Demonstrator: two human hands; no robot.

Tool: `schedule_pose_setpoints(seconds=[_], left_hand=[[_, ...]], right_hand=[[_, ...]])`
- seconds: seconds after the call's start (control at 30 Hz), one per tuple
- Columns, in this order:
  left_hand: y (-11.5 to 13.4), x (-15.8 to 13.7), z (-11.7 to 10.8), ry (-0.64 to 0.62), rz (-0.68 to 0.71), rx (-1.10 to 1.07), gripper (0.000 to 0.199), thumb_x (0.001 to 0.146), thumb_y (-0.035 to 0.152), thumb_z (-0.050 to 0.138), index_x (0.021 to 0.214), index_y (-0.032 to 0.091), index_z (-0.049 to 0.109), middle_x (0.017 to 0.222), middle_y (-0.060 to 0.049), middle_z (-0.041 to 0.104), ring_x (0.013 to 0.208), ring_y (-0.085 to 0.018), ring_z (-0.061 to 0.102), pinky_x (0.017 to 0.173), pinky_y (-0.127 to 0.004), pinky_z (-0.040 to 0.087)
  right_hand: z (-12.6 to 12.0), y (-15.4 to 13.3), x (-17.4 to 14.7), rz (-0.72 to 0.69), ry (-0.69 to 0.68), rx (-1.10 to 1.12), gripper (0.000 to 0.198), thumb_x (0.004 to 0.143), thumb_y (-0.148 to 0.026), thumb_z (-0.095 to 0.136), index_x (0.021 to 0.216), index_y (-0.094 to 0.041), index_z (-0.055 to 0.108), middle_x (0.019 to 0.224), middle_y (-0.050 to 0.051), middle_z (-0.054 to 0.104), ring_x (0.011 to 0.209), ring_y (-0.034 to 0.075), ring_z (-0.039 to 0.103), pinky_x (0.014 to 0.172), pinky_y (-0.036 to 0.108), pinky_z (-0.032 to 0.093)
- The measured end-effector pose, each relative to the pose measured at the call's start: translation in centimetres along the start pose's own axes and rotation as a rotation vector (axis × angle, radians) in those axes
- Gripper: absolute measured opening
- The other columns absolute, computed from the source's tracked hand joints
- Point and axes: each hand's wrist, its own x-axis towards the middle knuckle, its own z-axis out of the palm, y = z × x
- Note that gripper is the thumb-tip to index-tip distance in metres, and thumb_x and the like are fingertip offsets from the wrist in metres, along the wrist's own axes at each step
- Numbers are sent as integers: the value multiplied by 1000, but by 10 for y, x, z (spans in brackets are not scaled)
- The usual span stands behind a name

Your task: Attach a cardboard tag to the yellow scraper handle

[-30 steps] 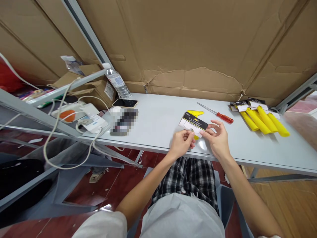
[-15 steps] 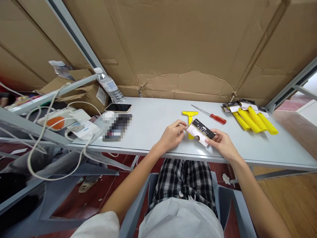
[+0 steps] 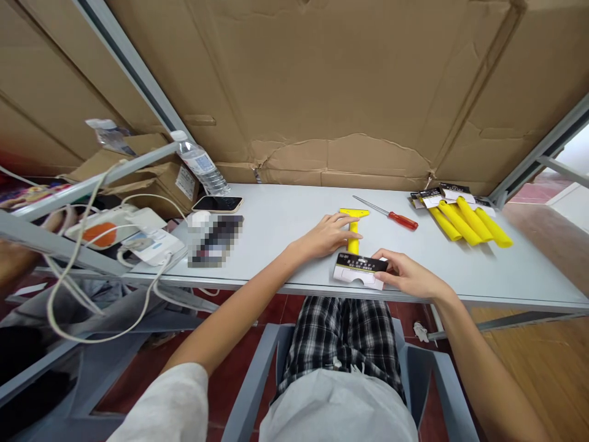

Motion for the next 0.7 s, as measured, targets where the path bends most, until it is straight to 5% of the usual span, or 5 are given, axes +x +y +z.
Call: schedule_pose_setpoints(seconds=[0.13, 0.5, 0.7], left_hand=[[-2, 6, 1, -7, 27, -28, 45, 103, 10, 70, 138, 38, 78, 169, -8, 59, 157, -35, 49, 118, -56, 45], [8, 4, -3, -15, 97, -177, 39, 103, 16, 73, 134, 38, 81, 162, -8, 65, 157, -31, 52, 123, -57, 47], [-4, 2, -2, 10, 73, -193, 54, 100, 4, 65, 142, 36, 76, 161, -7, 66, 155, -29, 55, 126, -56, 45]], right_hand=[[2, -3, -1, 22, -52, 40, 28, 101, -47, 66, 117, -24, 64, 82, -3, 73, 70, 15, 68, 64, 25, 50], [-4, 4, 13, 29, 100, 98, 29, 96, -46, 70, 111, -21, 66, 92, 1, 75, 78, 17, 70, 73, 30, 54], [-4, 7, 16, 46, 112, 99, 34, 95, -49, 71, 115, -21, 67, 86, -1, 71, 75, 15, 65, 70, 29, 50]])
